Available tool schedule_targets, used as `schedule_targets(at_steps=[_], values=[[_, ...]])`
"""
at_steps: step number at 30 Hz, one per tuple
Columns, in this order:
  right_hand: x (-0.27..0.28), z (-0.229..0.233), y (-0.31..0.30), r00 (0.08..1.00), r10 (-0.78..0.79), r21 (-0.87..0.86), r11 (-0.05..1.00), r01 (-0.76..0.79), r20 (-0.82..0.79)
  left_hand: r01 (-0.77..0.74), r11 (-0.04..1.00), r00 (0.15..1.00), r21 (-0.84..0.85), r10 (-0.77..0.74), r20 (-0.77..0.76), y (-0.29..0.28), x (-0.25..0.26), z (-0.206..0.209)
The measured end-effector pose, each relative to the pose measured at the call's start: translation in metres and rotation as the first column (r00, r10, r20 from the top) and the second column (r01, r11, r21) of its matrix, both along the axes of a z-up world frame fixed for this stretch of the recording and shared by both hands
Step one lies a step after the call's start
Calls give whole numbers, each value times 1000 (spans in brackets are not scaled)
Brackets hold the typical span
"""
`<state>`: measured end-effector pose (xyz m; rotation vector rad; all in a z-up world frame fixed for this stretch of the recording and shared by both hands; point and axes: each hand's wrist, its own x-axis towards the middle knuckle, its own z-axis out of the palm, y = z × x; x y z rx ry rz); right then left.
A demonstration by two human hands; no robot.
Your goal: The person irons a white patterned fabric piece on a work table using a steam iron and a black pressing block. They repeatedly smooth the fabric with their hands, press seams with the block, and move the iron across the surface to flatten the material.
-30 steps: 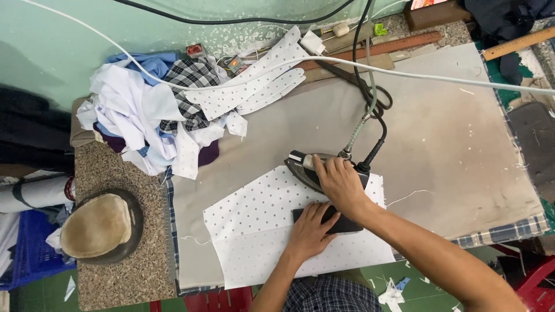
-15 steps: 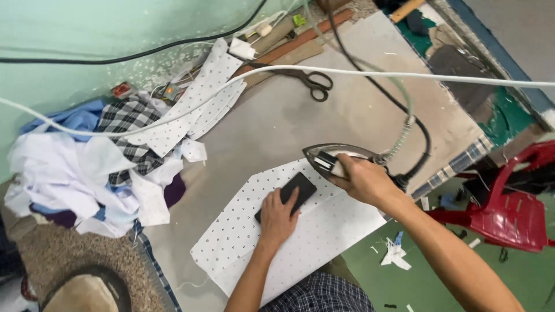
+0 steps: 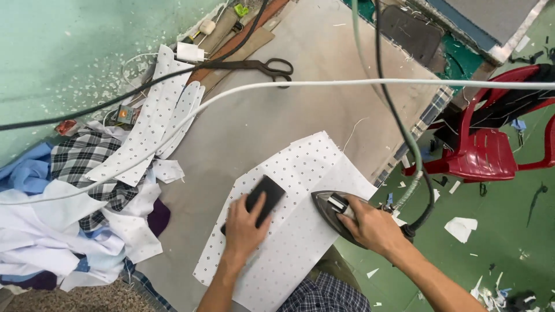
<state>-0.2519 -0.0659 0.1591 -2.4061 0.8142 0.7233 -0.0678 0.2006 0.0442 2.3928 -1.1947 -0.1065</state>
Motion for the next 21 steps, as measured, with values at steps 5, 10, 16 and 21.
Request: schedule_targets(at_steps=[5, 10, 16, 21], values=[[21, -31, 16, 996, 80, 59, 995, -83, 45, 168, 985, 985, 29, -169, 36, 2, -72, -34], [46, -39, 13, 992, 118, 1, 993, -118, 54, 102, 990, 989, 98, -112, 102, -8, -82, -29], [76, -46, -7, 995, 93, -169, 982, -86, 34, 104, 993, 992, 64, -107, 62, -39, -75, -20], [94, -51, -28, 990, 119, -267, 959, -94, 80, 134, 991, 991, 13, -134, 29, -62, -69, -17]])
